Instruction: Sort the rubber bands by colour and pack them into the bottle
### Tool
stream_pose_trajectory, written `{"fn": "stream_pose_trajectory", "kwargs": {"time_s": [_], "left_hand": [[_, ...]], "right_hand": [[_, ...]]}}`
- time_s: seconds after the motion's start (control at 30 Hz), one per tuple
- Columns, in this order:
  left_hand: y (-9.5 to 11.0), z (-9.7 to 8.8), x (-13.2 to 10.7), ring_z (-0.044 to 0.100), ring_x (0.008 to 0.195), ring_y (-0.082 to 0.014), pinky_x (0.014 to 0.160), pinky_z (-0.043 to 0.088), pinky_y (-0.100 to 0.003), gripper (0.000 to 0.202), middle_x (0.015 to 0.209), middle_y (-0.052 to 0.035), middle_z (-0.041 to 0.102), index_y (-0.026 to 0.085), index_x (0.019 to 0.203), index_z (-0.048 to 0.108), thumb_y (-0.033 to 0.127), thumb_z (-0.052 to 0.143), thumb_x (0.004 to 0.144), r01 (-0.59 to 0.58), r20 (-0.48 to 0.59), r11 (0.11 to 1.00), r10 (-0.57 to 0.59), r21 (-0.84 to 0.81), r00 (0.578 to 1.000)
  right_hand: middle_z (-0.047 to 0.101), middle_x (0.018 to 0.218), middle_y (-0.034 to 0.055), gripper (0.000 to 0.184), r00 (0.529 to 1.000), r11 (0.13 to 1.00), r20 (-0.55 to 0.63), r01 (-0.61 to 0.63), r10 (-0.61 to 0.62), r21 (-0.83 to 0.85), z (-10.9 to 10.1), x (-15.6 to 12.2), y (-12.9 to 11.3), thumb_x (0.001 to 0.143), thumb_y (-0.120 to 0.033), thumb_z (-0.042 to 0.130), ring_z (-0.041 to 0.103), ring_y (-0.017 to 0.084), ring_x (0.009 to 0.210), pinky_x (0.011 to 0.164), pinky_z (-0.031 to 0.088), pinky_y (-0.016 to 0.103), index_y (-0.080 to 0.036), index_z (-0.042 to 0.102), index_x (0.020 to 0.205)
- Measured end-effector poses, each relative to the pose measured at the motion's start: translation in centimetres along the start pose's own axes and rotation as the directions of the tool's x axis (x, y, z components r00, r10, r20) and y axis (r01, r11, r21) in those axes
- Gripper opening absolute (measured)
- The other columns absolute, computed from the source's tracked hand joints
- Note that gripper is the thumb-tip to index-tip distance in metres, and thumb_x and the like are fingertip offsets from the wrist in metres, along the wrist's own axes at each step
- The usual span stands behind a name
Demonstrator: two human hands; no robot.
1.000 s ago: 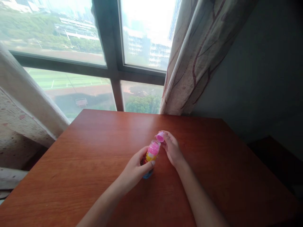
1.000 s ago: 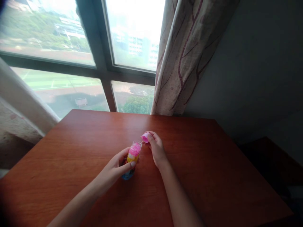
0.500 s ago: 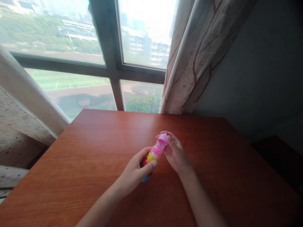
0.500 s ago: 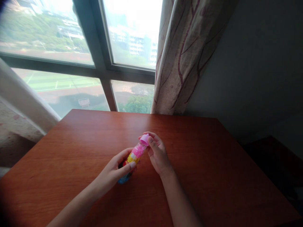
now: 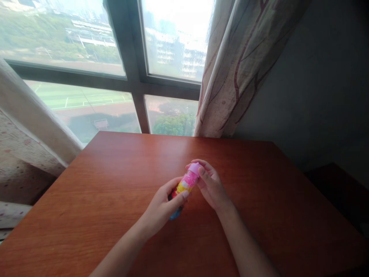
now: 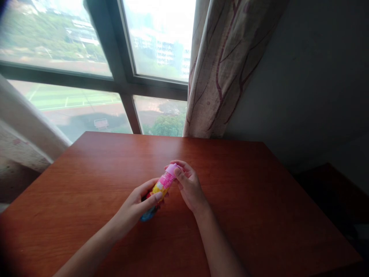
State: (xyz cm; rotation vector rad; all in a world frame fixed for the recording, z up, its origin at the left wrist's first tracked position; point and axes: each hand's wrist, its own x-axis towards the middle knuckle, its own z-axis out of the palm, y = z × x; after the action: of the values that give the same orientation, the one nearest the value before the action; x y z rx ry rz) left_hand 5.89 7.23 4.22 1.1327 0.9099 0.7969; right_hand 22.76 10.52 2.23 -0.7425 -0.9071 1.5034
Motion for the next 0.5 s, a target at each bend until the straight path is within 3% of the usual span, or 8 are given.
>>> {"fn": "stream_pose_trajectory", "kwargs": {"time_s": [0.17,0.5], "left_hand": [[0.07,0.02,-0.05,0.058,0.074,-0.0159,0.063,0.048,-0.024,0.053,0.086,-0.0048,0.061,0.016,0.121,0.058,0.047,0.070,0.080,0.028,-0.010,0.999,-0.028,-0.023,1.000],[0.37,-0.02,-0.12,0.057,0.068,-0.0135,0.059,0.048,-0.022,0.048,0.086,-0.0078,0.062,0.013,0.107,0.065,0.051,0.070,0.078,0.079,0.073,0.978,-0.066,-0.195,0.995]], "right_hand": [[0.071,0.099,0.0048,0.030,0.999,0.999,0.023,0.033,-0.032,-0.039,-0.19,0.01,-0.03,0.082,-0.043,0.073,0.063,0.014,0.082,0.075,0.050,0.024,-0.023,0.066,0.104],[0.072,0.104,0.0058,0.030,0.998,0.997,0.056,0.029,-0.026,-0.066,-0.33,-0.14,-0.49,0.082,-0.044,0.071,0.063,0.016,0.083,0.075,0.050,0.027,-0.024,0.065,0.104]]}}
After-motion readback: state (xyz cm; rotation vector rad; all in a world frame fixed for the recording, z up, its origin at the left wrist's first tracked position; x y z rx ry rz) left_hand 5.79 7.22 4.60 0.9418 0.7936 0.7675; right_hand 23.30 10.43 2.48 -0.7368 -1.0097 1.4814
